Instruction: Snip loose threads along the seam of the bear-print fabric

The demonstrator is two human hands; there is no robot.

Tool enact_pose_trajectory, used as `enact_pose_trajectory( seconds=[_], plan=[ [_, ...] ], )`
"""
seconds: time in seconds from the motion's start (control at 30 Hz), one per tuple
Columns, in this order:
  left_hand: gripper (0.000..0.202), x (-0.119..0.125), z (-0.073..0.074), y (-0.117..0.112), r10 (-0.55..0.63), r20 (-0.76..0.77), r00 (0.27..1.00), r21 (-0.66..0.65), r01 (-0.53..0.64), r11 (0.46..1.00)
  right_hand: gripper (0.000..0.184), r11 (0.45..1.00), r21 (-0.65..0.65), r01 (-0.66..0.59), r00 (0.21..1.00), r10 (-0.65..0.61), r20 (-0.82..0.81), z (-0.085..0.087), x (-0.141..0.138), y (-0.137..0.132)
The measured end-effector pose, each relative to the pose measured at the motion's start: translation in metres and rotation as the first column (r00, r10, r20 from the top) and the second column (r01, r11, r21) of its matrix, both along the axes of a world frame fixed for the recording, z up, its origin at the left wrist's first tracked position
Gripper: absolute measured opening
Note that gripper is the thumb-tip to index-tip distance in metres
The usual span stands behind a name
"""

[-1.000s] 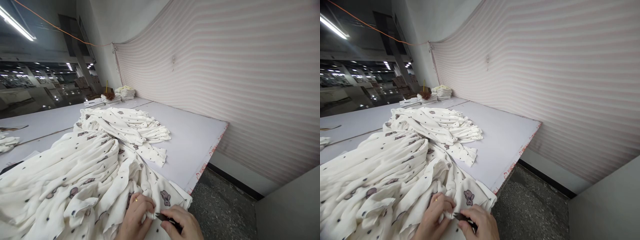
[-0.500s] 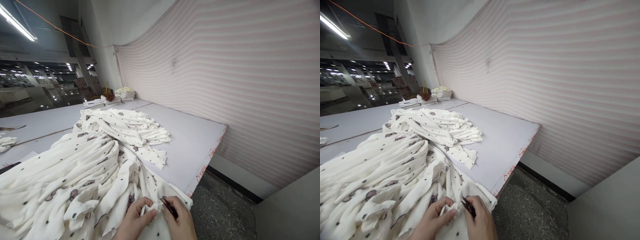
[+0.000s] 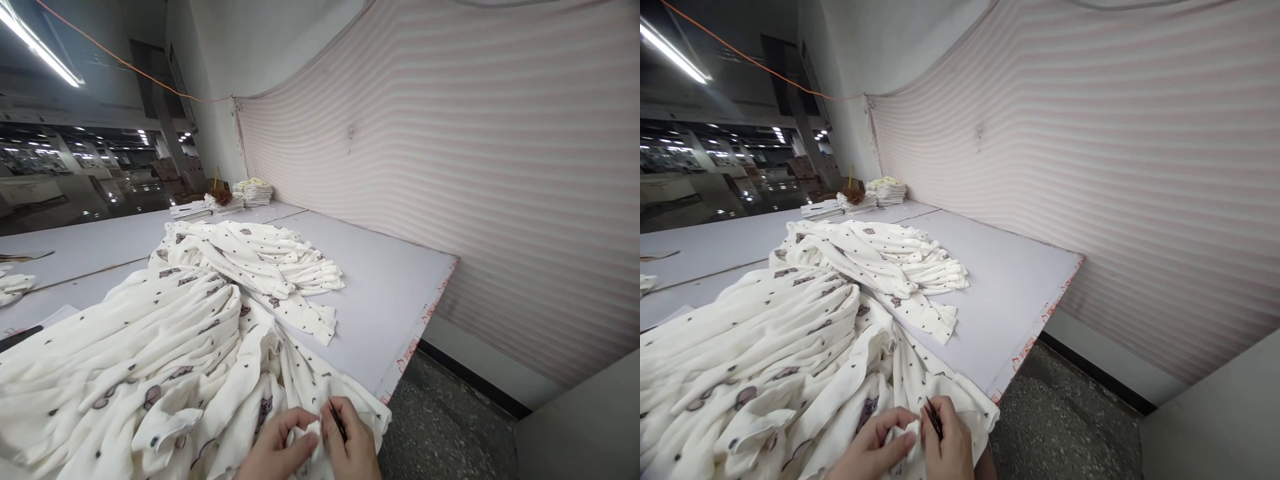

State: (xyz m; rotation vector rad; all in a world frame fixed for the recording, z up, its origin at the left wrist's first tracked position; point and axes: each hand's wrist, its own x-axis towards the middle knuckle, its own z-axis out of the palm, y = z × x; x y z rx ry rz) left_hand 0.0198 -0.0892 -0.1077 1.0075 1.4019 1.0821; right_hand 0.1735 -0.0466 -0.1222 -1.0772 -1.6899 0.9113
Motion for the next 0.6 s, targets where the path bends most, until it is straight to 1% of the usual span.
enact_pose_trajectory(
  seconds=[0.07, 0.13, 0.2, 0.27, 0.37, 0.43, 0.5, 0.6],
  plan=[
    [0.038, 0.000, -0.004, 0.001, 0.024, -0.016, 1.000, 0.022, -0.024, 0.999, 0.022, 0.999, -0.035, -0.005, 0.999, 0.003, -0.054, 0.008, 0.002, 0.002],
    [0.041, 0.001, -0.007, 0.003, 0.038, -0.005, 0.999, 0.049, -0.037, 0.998, 0.017, 0.999, -0.042, -0.032, 0.996, 0.028, -0.086, 0.013, 0.008, 0.002],
    [0.043, 0.002, -0.008, 0.005, 0.040, 0.019, 0.999, 0.068, -0.041, 0.997, 0.020, 0.998, -0.049, -0.044, 0.997, 0.041, -0.061, 0.013, 0.016, 0.002],
    [0.043, 0.002, -0.009, 0.005, 0.027, 0.039, 0.999, 0.078, -0.030, 0.997, 0.020, 0.992, -0.095, -0.079, 0.997, 0.077, -0.021, 0.009, 0.022, 0.000],
    [0.042, 0.002, -0.009, 0.006, -0.017, 0.047, 0.999, 0.084, 0.013, 0.996, 0.022, 0.962, -0.232, -0.144, 0.990, 0.142, -0.024, 0.001, 0.024, 0.000],
    [0.040, 0.001, -0.008, 0.006, -0.032, 0.049, 0.998, 0.074, 0.028, 0.997, 0.023, 0.942, -0.288, -0.173, 0.985, 0.170, -0.037, 0.000, 0.023, 0.002],
    [0.040, 0.001, -0.006, 0.007, -0.029, 0.058, 0.998, 0.054, 0.026, 0.998, 0.023, 0.926, -0.314, -0.208, 0.978, 0.203, -0.049, 0.004, 0.023, 0.004],
    [0.041, 0.002, -0.004, 0.006, -0.021, 0.076, 0.997, 0.029, 0.019, 0.999, 0.023, 0.888, -0.362, -0.285, 0.958, 0.273, -0.085, 0.016, 0.023, 0.008]
  ],
)
